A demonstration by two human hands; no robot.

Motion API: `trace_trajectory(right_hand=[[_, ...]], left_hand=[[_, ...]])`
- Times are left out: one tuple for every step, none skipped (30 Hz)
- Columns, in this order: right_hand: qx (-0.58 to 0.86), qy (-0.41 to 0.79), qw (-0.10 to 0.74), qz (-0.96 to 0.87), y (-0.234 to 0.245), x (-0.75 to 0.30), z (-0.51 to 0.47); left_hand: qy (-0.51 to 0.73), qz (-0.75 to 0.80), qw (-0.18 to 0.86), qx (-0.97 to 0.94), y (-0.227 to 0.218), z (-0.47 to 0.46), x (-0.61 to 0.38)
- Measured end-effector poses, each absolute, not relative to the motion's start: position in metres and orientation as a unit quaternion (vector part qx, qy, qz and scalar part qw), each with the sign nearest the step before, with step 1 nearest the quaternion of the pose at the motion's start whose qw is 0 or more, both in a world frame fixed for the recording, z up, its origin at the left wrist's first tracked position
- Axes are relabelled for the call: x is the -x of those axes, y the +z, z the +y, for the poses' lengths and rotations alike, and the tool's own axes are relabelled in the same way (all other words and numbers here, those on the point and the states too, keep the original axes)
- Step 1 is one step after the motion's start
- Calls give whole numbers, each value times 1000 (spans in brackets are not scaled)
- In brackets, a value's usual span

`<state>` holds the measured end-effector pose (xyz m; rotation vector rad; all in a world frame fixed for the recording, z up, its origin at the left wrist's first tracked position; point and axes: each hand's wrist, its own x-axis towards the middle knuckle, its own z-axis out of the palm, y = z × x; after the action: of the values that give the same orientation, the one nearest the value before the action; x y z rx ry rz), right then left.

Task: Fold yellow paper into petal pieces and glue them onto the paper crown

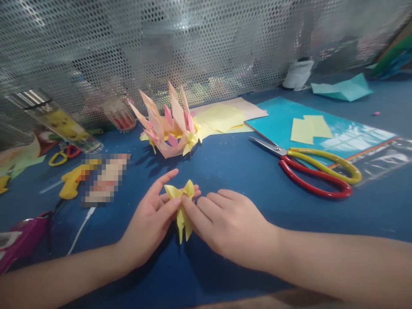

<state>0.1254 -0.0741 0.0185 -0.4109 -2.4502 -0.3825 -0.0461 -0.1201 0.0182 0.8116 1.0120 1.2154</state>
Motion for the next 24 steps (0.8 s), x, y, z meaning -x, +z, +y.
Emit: trace_trajectory(right_hand=[[148,-113,317,-930,20,-126,-74],[146,-67,330,-930,21,-127,-73],[156,-8,349,-924,23,-127,-73],[181,61,372,-908,25,-128,-72],[217,133,394,-883,26,-128,-71],[259,204,406,-853,27,-127,-70],[298,267,406,-822,28,-126,-69],[328,322,393,-797,29,-125,-67],[344,371,370,-779,29,-124,-66],[349,419,342,-765,29,-123,-64],[346,461,315,-754,29,-122,-63],[339,492,295,-746,28,-121,-62],[328,511,283,-742,28,-120,-62],[319,515,277,-746,28,-119,-61],[312,506,277,-755,28,-119,-61],[308,488,280,-767,28,-119,-60],[305,469,284,-779,29,-119,-60],[302,452,287,-789,29,-119,-59],[302,439,287,-796,29,-120,-59],[303,429,285,-802,29,-120,-58],[309,420,284,-805,30,-120,-58],[317,413,282,-806,29,-120,-59],[327,406,281,-806,29,-119,-59],[336,399,283,-805,29,-119,-60]], left_hand=[[531,443,632,-351,18,-120,46],[530,444,633,-349,18,-119,47],[531,446,633,-346,18,-119,47],[533,447,632,-342,19,-119,47],[537,446,631,-340,19,-119,47],[543,442,629,-338,19,-119,47],[550,436,627,-338,20,-119,47],[555,432,624,-341,20,-120,47],[558,431,618,-349,21,-121,47],[558,432,609,-362,21,-122,47],[557,436,599,-376,21,-123,47],[554,441,588,-392,22,-124,47],[550,444,578,-408,22,-126,48],[547,447,569,-421,22,-127,48],[543,451,562,-431,22,-127,48],[540,455,557,-438,22,-128,48],[537,460,552,-443,22,-128,48],[533,467,546,-446,22,-127,48],[530,478,539,-447,22,-127,48],[525,490,532,-448,22,-126,48],[520,503,526,-447,22,-125,48],[515,516,520,-446,22,-124,48],[511,524,516,-443,22,-123,48],[511,528,516,-440,22,-122,48]])
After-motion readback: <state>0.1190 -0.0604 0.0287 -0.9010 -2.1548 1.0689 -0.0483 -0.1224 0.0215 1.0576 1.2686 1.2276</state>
